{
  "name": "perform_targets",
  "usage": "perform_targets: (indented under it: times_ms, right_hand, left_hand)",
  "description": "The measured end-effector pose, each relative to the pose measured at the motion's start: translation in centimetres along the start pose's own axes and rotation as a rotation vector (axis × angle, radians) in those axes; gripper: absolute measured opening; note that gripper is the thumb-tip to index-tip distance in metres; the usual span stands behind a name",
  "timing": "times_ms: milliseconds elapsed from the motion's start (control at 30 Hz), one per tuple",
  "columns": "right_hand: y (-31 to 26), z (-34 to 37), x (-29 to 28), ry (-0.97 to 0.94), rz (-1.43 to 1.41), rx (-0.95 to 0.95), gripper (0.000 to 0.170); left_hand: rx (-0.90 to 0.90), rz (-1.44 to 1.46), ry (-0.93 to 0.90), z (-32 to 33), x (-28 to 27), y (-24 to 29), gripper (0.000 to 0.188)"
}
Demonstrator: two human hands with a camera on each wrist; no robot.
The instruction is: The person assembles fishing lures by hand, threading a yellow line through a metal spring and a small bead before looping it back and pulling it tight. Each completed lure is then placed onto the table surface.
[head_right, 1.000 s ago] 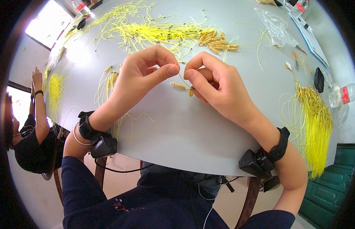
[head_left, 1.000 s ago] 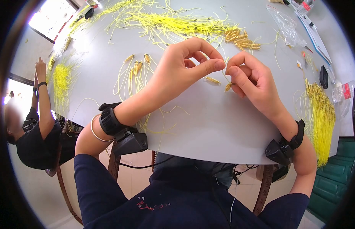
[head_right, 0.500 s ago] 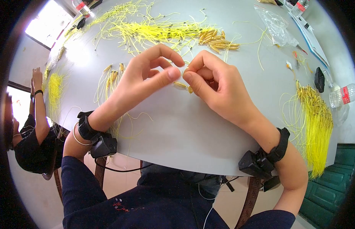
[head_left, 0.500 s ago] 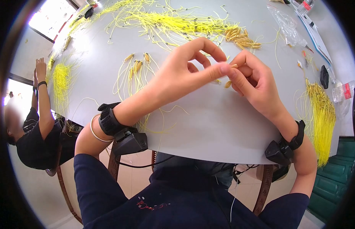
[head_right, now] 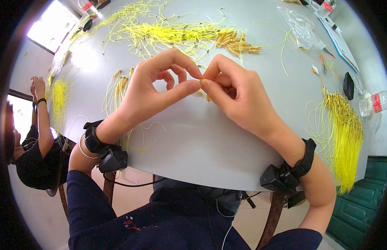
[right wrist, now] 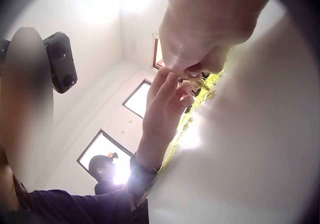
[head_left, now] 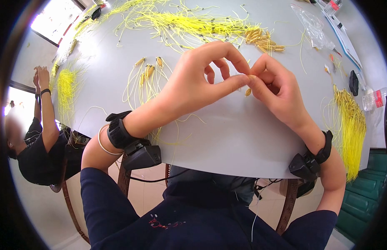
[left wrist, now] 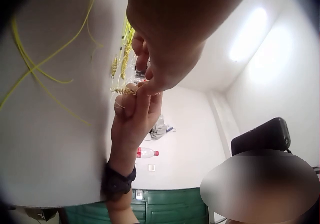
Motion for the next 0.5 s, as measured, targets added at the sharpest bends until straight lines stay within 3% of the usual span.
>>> perform_targets:
  times_ms: [233,300,500]
  right_hand:
    - [-0.2,0.0,0.2,0.018,-0.011,-0.023,0.009]
    - [-0.3,0.0,0.0,0.038,-0.015,0.007,0.009]
    - [-0.2,0.0,-0.1,0.089,-0.002,-0.050,0.008]
  left_hand:
    - [0.002,-0.070,0.002,0.0,-0.3,-0.3,0.009]
    - [-0.105,0.024,0.020,0.0,-0.3,-1.1,0.011]
    - [-0.180,0.101,-0.067,-0.1,0.4,-1.8,0.013]
Point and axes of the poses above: each hand's wrist, its own z-axis away from the middle knuckle, its own x-axis out of the palm, y = z × x, the point moved 5 cm from there along -z, towards the middle knuckle, and after that the axes turned 5 degrees about -x, right-handed, at the moved point
